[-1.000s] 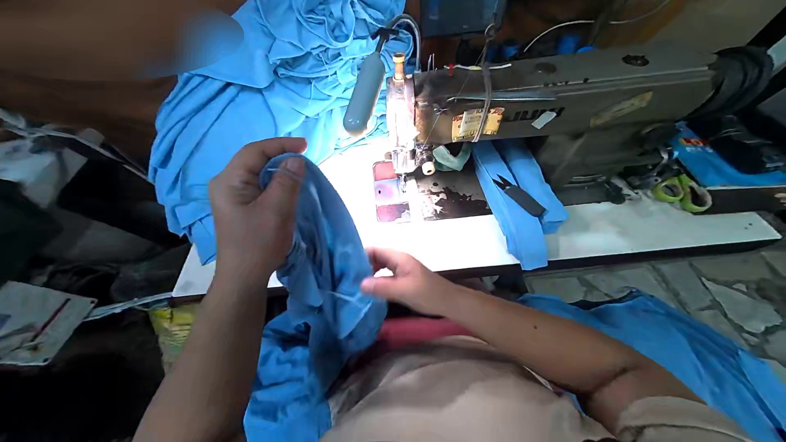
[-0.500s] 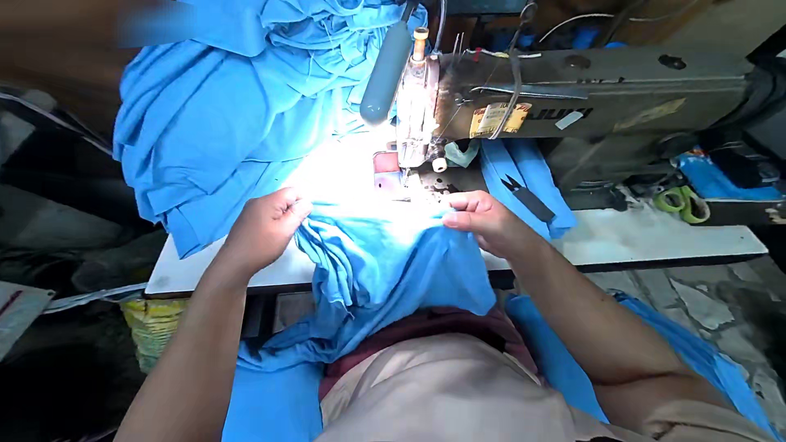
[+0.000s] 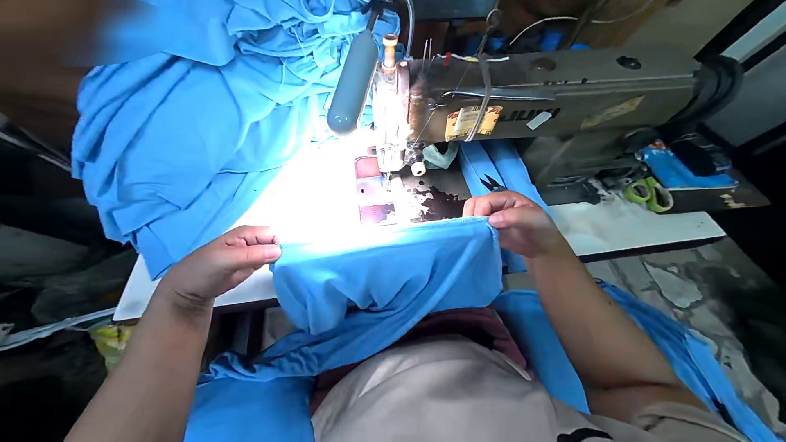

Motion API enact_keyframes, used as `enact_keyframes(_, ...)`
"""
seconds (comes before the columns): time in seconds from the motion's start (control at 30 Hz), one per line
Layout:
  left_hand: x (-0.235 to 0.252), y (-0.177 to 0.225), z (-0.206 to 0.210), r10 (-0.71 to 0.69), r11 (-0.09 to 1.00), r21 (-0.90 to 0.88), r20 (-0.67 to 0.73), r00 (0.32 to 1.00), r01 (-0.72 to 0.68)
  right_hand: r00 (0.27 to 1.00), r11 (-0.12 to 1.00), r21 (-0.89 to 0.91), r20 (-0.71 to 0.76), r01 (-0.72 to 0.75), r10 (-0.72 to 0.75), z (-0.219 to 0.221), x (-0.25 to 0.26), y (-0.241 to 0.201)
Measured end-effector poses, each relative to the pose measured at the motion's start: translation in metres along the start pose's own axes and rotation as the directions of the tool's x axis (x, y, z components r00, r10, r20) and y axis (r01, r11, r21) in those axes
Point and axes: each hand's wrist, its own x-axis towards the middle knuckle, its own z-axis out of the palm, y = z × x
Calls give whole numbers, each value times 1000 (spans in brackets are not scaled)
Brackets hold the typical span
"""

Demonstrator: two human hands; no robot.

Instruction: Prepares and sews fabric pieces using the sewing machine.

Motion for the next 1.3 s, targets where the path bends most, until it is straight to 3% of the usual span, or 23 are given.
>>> enact_keyframes(0.13, 21, 10, 37, -254, 964, -11, -316, 914, 264, 936, 942, -243, -319, -232, 148, 18, -1, 0)
enact_keyframes(0.2, 36, 15, 76, -271, 958, -27, -409, 871, 286, 930, 911, -317, -334, -262, 151, 36, 5, 2)
enact_keyframes(0.3, 60, 10, 126, -270, 962, -69, -372, 888, 264, 950, 921, -308, -271, -240, 156, 63, 17, 7)
enact_keyframes(0.47, 75, -10, 156, -168, 975, -202, -398, 902, 92, 959, 919, -330, -247, -218, 138, 74, 18, 11)
enact_keyframes(0.6, 73, -12, 161, -71, 997, -43, -478, 875, 58, 959, 911, -373, -275, -173, 69, 79, 17, 14)
enact_keyframes(0.83, 74, -20, 163, 172, 971, 232, -478, 862, -65, 958, 899, -414, -285, -145, 24, 86, 16, 19)
enact_keyframes(1.07, 76, -26, 167, 428, 775, 626, -415, 803, -90, 944, 870, -464, -331, -169, 7, 93, 13, 21)
enact_keyframes(1.17, 77, -34, 171, 460, 765, 637, -444, 769, -90, 931, 873, -432, -358, -226, 63, 100, 9, 18)
enact_keyframes(1.3, 80, -44, 173, 472, 795, 597, -502, 725, -104, 959, 923, -322, -250, -210, 131, 102, 5, 9)
